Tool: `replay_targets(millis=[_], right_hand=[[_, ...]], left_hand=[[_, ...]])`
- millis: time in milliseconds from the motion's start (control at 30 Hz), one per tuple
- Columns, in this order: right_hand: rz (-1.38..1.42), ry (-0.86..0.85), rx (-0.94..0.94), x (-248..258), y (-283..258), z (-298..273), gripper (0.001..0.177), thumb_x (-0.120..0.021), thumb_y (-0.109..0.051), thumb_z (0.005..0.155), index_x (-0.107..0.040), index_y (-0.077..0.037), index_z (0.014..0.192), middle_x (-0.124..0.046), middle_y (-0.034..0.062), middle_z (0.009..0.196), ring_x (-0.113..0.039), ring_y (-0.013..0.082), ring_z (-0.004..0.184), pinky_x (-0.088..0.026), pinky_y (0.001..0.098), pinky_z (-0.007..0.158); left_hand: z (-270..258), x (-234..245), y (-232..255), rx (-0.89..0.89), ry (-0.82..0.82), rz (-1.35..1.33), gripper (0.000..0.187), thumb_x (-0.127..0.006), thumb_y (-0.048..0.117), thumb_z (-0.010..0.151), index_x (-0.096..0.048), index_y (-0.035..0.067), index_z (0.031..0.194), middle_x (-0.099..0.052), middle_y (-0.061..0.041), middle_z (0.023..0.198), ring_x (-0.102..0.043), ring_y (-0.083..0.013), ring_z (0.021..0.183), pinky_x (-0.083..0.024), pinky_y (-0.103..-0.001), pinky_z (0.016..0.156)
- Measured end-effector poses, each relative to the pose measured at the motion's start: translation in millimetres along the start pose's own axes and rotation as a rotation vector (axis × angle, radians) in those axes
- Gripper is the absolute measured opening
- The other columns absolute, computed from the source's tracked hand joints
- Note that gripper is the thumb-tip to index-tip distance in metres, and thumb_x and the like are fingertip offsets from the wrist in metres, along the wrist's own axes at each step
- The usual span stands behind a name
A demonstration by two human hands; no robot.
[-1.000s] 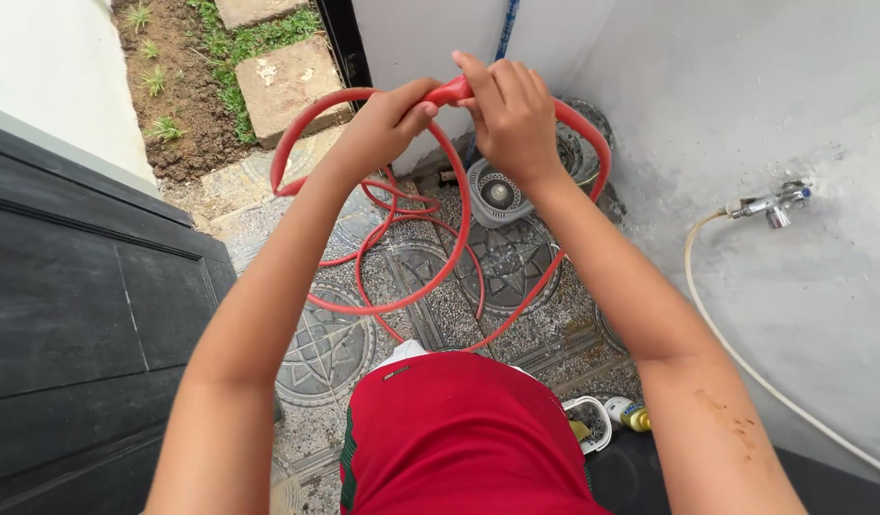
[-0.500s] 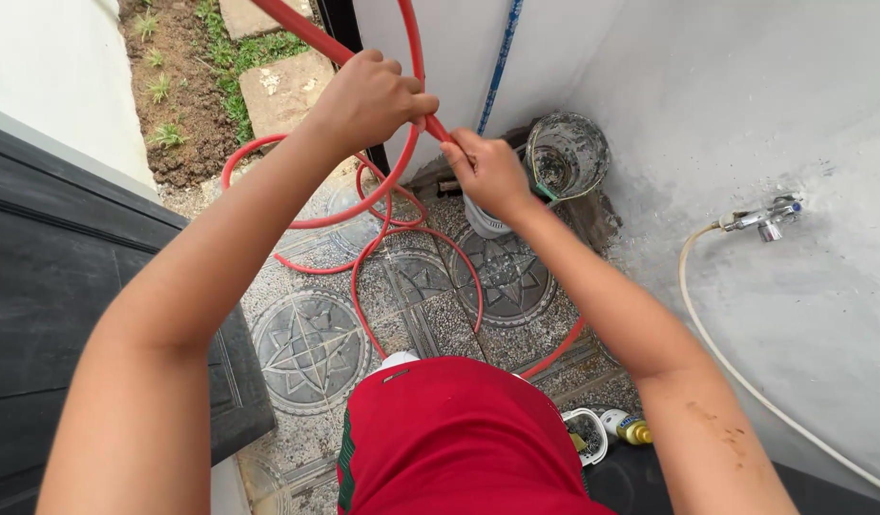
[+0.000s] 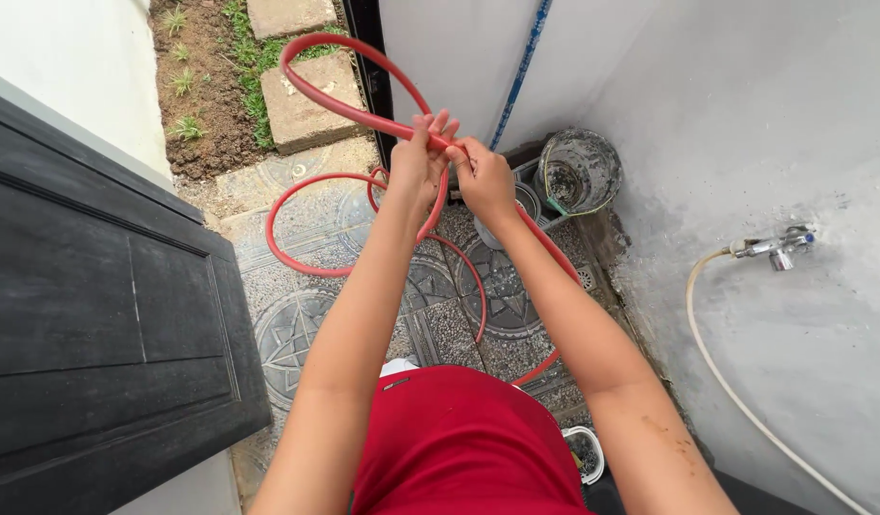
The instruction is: Coiling a red garden hose and connecting it to an outdoor faucet.
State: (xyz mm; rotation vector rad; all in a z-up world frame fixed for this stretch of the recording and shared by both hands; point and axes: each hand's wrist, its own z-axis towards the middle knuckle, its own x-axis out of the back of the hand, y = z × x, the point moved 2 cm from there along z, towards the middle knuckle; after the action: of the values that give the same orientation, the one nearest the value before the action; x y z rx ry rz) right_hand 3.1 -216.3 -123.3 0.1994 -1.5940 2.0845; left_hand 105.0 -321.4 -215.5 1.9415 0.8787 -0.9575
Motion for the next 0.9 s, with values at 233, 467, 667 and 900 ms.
replay_targets(millis=[233, 467, 667, 900], right_hand=[[-0.274, -0.109, 0.074, 6, -5, 1, 0.038, -0.049, -0.039, 0.108, -0.068, -0.008, 0.119, -0.07, 0.0187, 0.081, -0.069, 0.0415, 0.081, -0.049, 0.0504, 0.065], [-0.301, 0.145, 0.271, 6, -55, 7, 0.031, -0.06, -0.04, 0.107, -0.066, -0.012, 0.119, -0.075, 0.0168, 0.101, -0.072, 0.039, 0.089, -0.057, 0.0461, 0.073], [-0.309, 0.38, 0.288, -13, -95, 25, 0.033, -0.056, -0.037, 0.107, -0.066, -0.007, 0.116, -0.076, 0.0122, 0.096, -0.071, 0.0367, 0.081, -0.052, 0.0428, 0.064], [0.29, -0.001, 0.05, -36, -45, 32, 0.046, -0.051, -0.042, 0.115, -0.067, -0.005, 0.093, -0.05, -0.0004, 0.066, -0.047, 0.0113, 0.06, -0.037, 0.0299, 0.056]], left_hand=[[-27, -25, 39, -0.061, -0.191, 0.391, 0.01, -0.053, 0.009, 0.104, -0.045, 0.004, 0.108, -0.062, -0.012, 0.1, -0.07, -0.0288, 0.096, -0.065, -0.046, 0.085], [-63, -99, 70, -0.407, -0.383, 0.593, 0.009, -0.051, 0.0, 0.106, -0.045, 0.006, 0.109, -0.062, -0.009, 0.091, -0.067, -0.0209, 0.078, -0.065, -0.038, 0.077], [-72, -135, 102, -0.572, -0.514, 0.657, 0.008, -0.051, 0.002, 0.108, -0.047, 0.006, 0.113, -0.061, -0.007, 0.086, -0.066, -0.0172, 0.069, -0.065, -0.036, 0.067], [-62, -105, 117, -0.579, -0.494, 0.617, 0.011, -0.053, 0.013, 0.113, -0.044, 0.008, 0.11, -0.055, -0.005, 0.082, -0.059, -0.0159, 0.062, -0.061, -0.038, 0.062]])
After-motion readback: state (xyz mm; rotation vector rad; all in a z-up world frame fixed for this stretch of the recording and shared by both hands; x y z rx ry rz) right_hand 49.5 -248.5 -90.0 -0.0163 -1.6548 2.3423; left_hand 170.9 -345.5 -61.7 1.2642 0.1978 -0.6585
